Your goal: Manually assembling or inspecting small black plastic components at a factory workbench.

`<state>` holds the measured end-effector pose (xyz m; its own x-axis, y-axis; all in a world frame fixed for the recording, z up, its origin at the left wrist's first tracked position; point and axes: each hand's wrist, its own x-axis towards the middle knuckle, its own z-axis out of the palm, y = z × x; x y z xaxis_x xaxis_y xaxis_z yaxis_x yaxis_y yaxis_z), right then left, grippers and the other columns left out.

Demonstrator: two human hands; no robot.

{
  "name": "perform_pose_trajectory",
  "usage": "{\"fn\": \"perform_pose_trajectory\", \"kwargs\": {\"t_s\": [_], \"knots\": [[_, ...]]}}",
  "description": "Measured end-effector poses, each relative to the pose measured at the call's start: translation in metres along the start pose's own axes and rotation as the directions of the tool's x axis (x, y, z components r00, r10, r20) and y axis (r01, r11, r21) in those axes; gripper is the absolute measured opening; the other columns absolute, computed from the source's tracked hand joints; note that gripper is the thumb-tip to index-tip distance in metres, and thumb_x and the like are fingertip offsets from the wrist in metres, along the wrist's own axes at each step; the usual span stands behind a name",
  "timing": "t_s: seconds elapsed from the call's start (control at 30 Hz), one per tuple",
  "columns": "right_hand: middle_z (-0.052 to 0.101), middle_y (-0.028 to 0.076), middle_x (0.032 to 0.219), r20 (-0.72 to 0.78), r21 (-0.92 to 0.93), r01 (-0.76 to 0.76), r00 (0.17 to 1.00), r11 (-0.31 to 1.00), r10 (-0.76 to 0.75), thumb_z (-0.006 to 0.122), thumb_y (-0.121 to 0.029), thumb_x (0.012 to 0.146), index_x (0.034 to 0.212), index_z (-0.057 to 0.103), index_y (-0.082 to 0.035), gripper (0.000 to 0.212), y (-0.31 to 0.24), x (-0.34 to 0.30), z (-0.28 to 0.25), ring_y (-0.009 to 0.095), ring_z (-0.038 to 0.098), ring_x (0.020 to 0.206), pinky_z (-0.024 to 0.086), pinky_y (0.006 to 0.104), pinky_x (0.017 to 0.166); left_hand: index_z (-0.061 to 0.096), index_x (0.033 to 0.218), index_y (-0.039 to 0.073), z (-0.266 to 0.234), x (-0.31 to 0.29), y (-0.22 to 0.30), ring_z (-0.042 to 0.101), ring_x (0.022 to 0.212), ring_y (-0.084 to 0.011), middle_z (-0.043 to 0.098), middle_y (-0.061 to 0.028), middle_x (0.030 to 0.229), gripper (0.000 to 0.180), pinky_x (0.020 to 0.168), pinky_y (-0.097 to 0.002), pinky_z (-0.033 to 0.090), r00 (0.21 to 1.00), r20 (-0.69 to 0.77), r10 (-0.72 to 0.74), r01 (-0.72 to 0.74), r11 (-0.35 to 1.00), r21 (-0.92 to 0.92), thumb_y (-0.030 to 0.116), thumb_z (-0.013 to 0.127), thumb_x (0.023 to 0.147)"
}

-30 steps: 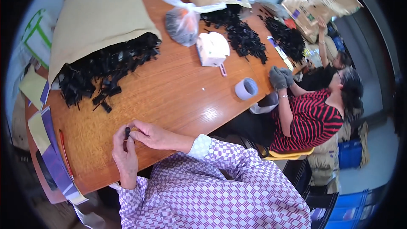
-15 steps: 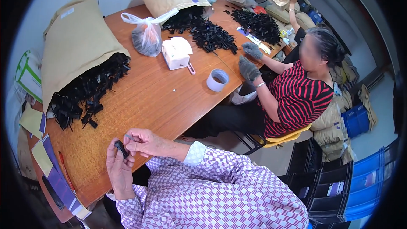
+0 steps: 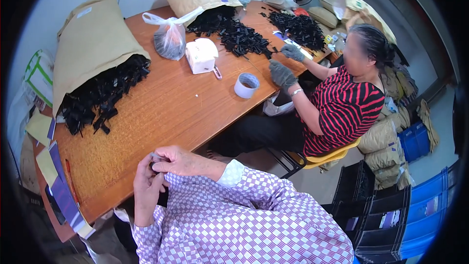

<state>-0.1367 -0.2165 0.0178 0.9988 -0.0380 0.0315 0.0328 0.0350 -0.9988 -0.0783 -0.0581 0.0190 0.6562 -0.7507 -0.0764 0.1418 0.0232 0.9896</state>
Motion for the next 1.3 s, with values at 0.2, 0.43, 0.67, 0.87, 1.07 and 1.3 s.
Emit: {"fn": "perform_pose_trajectory", "kwargs": {"t_s": [0.2,0.43,0.67,0.87,1.07,1.3], "knots": [[0.054,0.000,0.084,-0.146,-0.082,-0.124,0.983,0.989,0.112,0.046,-0.016,0.099,0.092,0.055,-0.001,0.018,-0.034,-0.032,0.009,0.006,0.049,0.075,0.042,0.0225,0.066,0.039,0.129,0.001,0.012,-0.004,-0.004,0.058,0.080,-0.0113,0.055,-0.0068,0.096,0.040,0.068,-0.0227,0.048,0.973,0.049,0.227,-0.229,0.972,0.045,-0.004,0.048,0.090],[0.056,0.005,0.072,-0.007,-0.204,-0.039,0.999,0.978,0.038,0.046,-0.014,0.099,0.091,0.054,0.001,0.019,-0.020,-0.028,0.012,0.010,0.052,0.065,0.043,0.0265,0.058,0.039,0.120,0.004,0.007,-0.012,0.000,0.064,0.075,-0.0134,0.057,-0.0076,0.090,0.030,0.060,-0.0240,0.053,0.994,-0.019,0.104,-0.104,0.994,-0.018,-0.003,0.047,0.092],[0.053,0.011,0.068,0.012,-0.337,-0.042,0.999,0.940,0.048,0.048,-0.013,0.097,0.089,0.050,0.001,0.017,-0.009,-0.005,0.018,0.015,0.053,0.062,0.043,0.0317,0.057,0.038,0.115,0.002,-0.004,-0.010,-0.005,0.065,0.076,-0.0146,0.058,-0.0087,0.089,0.026,0.061,-0.0236,0.053,0.986,-0.100,0.131,-0.121,0.987,0.102,-0.007,0.046,0.091],[0.049,-0.001,0.071,0.082,-0.298,-0.016,0.996,0.954,0.043,0.046,-0.013,0.099,0.094,0.051,-0.001,0.014,0.003,0.019,0.025,0.007,0.045,0.063,0.039,0.0229,0.055,0.042,0.110,0.001,-0.022,-0.004,0.000,0.065,0.075,-0.0162,0.060,-0.0106,0.086,0.025,0.061,-0.0270,0.053,0.969,-0.216,0.123,-0.069,0.968,0.242,-0.009,0.050,0.088],[0.058,0.014,0.074,0.043,-0.347,-0.012,0.999,0.938,0.029,0.050,-0.012,0.096,0.094,0.051,0.000,0.012,0.007,0.073,0.046,0.023,0.060,0.067,0.046,0.0332,0.060,0.045,0.109,0.005,-0.053,0.014,-0.001,0.063,0.077,-0.0375,0.060,-0.0205,0.088,0.029,0.062,-0.0422,0.050,0.880,-0.396,0.262,-0.057,0.886,0.460,-0.005,0.056,0.084],[0.059,0.009,0.067,0.110,-0.685,0.188,0.982,0.704,-0.155,0.060,-0.028,0.092,0.098,0.055,-0.005,0.024,0.006,0.169,0.035,0.019,0.060,0.061,0.046,0.0327,0.055,0.048,0.100,0.006,-0.093,0.027,-0.004,0.061,0.070,-0.0129,0.058,-0.0034,0.079,0.006,0.061,-0.0234,0.048,0.796,-0.587,0.148,-0.082,0.987,0.138,0.009,0.050,0.096]]}}
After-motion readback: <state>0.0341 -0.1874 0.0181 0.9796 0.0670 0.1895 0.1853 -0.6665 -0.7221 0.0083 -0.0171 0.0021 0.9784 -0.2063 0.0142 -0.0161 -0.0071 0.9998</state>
